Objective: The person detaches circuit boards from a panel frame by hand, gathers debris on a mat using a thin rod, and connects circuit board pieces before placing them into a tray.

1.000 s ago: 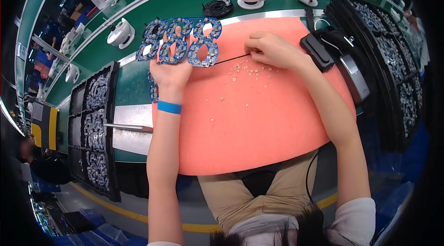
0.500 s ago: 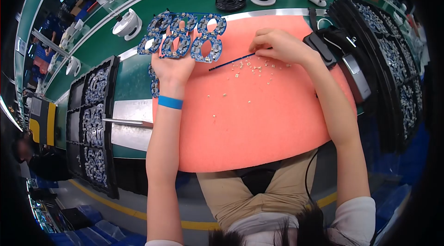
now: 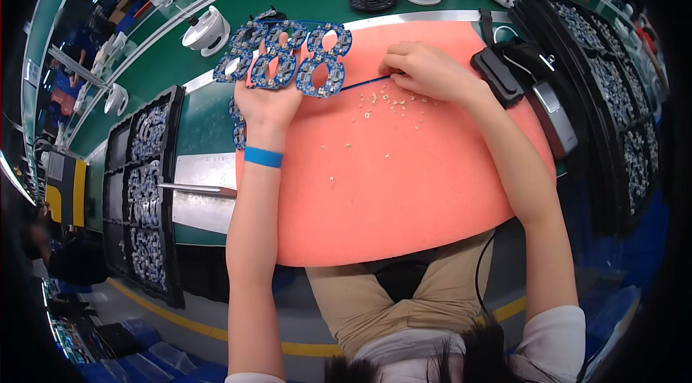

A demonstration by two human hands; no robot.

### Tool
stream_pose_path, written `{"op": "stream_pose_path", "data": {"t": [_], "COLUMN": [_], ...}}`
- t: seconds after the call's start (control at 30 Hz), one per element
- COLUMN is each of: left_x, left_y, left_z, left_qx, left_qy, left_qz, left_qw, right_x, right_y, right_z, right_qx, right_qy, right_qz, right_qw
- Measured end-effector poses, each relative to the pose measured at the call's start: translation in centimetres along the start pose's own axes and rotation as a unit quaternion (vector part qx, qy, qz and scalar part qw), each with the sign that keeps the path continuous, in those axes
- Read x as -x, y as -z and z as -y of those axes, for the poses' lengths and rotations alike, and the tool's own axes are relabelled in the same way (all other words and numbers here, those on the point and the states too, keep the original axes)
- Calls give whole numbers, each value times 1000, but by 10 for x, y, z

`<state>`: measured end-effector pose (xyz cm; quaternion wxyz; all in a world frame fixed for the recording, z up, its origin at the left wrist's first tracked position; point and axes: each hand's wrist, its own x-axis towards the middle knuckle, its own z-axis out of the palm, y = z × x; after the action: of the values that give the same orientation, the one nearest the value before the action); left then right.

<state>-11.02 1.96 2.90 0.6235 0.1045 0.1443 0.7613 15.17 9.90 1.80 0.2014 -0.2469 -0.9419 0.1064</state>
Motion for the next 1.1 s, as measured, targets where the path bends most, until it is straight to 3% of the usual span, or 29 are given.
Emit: {"op": "stream_pose_path", "data": {"t": [0.07,0.27,0.37,0.53,0.77,0.83,1.1], "left_x": [-1,-3,-4,-3,-1,-1,-1], "left_y": [1,3,4,4,0,-2,-5], "left_z": [0,-6,-9,-9,-8,-7,-5], "left_qx": [2,26,22,20,13,17,9], "left_qy": [1,-5,-8,-19,-33,-40,-23], "left_qz": [-4,-1,14,-1,-29,-38,-27], "left_qw": [1000,1000,1000,1000,999,998,999], "right_x": [1,4,8,4,1,3,9], "right_y": [0,15,14,13,9,14,20], "right_z": [0,-2,-8,0,0,0,0], "right_qx": [0,-40,-23,16,20,-9,-52], "right_qy": [19,-70,-58,-85,-65,-67,-60], "right_qz": [-20,7,-41,39,12,63,97], "right_qw": [1000,997,997,996,998,996,992]}}
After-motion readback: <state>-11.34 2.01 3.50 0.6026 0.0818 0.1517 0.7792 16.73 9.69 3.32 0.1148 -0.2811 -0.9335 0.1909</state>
